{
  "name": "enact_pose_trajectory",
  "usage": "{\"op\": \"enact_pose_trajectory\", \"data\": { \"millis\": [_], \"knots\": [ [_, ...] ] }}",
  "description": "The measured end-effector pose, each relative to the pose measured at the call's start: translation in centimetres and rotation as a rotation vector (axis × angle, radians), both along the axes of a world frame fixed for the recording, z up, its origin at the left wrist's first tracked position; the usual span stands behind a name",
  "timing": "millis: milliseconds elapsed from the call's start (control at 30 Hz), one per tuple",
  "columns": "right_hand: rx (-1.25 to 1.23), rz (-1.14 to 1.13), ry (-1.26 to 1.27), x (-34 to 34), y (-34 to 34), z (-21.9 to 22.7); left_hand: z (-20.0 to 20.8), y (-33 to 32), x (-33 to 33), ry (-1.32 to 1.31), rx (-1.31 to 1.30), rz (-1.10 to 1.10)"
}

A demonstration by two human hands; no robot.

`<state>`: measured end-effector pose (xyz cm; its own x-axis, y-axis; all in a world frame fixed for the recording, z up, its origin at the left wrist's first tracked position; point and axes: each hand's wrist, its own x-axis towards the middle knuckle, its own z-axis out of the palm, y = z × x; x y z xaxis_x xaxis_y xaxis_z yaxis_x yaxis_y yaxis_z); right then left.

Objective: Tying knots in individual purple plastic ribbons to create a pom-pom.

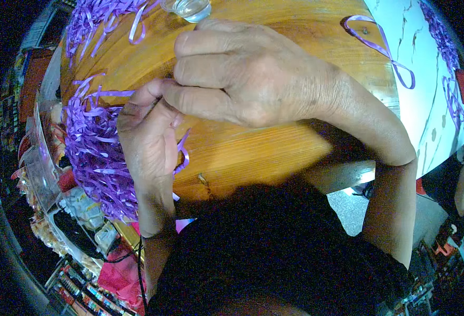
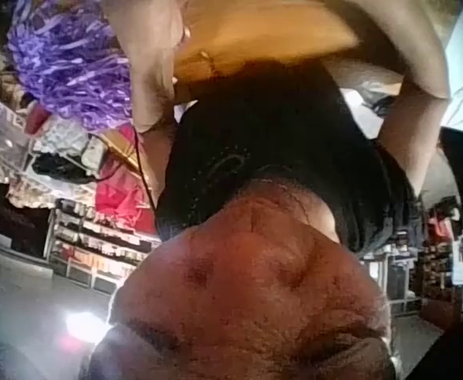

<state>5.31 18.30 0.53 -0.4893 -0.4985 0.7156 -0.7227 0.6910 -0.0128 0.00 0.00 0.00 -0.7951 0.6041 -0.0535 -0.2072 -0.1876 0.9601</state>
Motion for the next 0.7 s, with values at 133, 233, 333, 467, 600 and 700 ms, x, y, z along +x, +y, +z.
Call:
{"op": "enact_pose_trajectory", "data": {
  "millis": [133, 233, 333, 467, 600, 700],
  "knots": [
    [0.046, 0.077, 0.061, -0.2, 0.8, 0.2, 0.7, 0.1, 0.0, 0.030, -0.124, -0.017],
    [0.021, 0.063, 0.081, 0.0, 1.1, 0.6, 0.8, 0.6, 0.1, 0.073, -0.205, -0.028],
    [-0.067, -0.022, -0.074, 0.6, 1.3, 3.4, 0.0, 0.2, -0.1, 0.068, -0.194, -0.007],
    [-0.184, -0.110, -0.192, 0.8, 1.2, 3.5, -0.4, 0.3, 0.3, -0.018, -0.084, 0.044],
    [-0.306, -0.109, -0.270, 0.8, 0.9, 3.6, -0.7, 0.4, 0.3, 0.016, -0.046, 0.097],
    [-0.375, -0.103, -0.419, 0.9, 0.2, 3.8, -1.0, 0.2, 0.2, 0.054, -0.029, 0.158]
  ]
}}
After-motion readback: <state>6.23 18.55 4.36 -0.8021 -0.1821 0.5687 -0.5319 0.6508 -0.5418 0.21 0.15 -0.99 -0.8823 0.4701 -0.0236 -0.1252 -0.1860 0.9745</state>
